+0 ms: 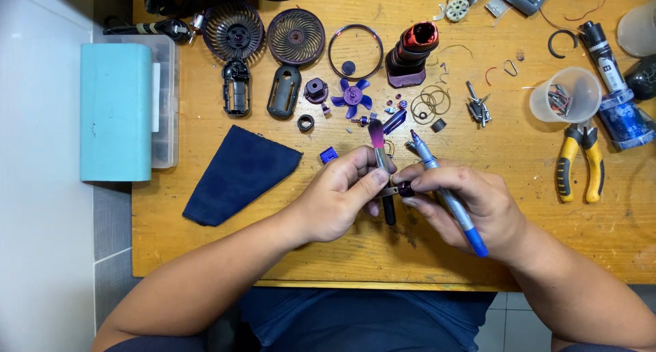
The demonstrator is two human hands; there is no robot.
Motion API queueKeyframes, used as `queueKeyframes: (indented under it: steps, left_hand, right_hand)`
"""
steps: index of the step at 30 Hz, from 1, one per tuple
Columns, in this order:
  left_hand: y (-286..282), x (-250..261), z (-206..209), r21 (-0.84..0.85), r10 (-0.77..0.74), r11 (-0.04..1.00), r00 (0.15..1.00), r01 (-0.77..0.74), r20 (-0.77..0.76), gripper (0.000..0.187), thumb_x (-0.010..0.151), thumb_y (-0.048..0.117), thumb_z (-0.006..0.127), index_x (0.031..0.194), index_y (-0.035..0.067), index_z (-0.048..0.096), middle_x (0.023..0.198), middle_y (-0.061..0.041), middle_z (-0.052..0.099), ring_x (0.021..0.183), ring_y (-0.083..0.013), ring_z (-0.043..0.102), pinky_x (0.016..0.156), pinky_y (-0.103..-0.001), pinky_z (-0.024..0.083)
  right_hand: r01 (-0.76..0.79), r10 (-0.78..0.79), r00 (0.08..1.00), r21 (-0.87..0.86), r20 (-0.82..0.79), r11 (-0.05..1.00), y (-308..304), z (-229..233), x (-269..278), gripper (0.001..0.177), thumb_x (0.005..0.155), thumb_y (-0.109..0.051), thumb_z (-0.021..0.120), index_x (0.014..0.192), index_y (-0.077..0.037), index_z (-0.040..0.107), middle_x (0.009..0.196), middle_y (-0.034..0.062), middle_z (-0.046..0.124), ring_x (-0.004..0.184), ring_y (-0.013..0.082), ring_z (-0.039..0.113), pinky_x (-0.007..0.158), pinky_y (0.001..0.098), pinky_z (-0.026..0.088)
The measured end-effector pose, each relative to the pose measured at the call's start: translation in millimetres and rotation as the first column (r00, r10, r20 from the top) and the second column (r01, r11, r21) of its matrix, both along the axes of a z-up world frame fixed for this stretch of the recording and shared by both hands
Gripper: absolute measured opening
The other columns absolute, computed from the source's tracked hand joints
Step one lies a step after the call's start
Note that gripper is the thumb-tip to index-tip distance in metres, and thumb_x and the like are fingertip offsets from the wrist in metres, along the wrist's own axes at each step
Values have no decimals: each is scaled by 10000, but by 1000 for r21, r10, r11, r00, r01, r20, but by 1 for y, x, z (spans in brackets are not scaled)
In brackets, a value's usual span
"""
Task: Cleaning and repairing small electronic components using a brush, marker, and pliers on a workbench
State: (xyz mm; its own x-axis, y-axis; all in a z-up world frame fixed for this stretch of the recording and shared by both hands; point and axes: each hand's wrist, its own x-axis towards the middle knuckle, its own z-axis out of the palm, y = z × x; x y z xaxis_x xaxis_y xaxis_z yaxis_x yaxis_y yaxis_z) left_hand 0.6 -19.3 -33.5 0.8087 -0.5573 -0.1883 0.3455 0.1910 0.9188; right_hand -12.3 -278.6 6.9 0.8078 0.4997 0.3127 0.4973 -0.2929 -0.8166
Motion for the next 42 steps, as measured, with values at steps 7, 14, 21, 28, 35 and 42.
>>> queueKeyframes:
  steps: [7,14,21,28,35,42]
  left_hand:
    - [2,2,0,-13,3,1000,1000,-3,7,284,1192,299,599,1338,61,653,1122,-65,665,929,-151,678,720,-303,687]
    - [3,5,8,7,-3,1000,997,3,-72,297,1158,261,644,1330,21,681,1109,-101,736,832,-175,741,678,-296,697]
    - [12,10,34,232,-164,966,962,112,219,341,1179,359,603,885,188,586,752,87,482,681,-83,440,629,-308,362]
    - [12,5,31,322,-248,928,955,185,166,356,1206,397,548,914,194,542,829,78,489,797,-113,482,734,-351,429]
    - [13,10,10,-1,-275,960,942,280,-192,362,1153,409,641,928,126,655,844,-58,694,654,-130,639,607,-251,514]
    - [10,3,-4,-284,-260,949,849,136,-461,303,1031,202,852,1212,-8,730,834,-148,761,726,-187,765,569,-316,663]
  right_hand:
    - [12,-12,1000,-9,12,1000,0,-1,0,312,1019,-47,842,1272,-98,667,1338,213,854,1153,261,913,1048,323,707]
    - [8,-8,1000,-8,7,1000,1,4,0,322,1016,-63,847,1271,-93,653,1325,221,855,1160,280,913,1047,335,706]
    - [72,-67,995,81,-67,994,2,9,2,312,1030,-28,795,1282,-7,612,1265,232,814,1179,313,884,1104,366,697]
    - [132,-94,972,167,-215,977,3,12,0,317,1062,9,765,1319,-13,581,1291,225,791,1224,296,842,1168,381,669]
    - [31,8,983,209,-185,977,3,19,5,321,1057,-12,770,1297,-16,556,1254,259,797,1211,337,874,1110,402,732]
    - [-24,43,994,179,-104,984,5,20,3,300,1050,-47,793,1272,-40,592,1241,234,826,1182,322,878,1121,419,688]
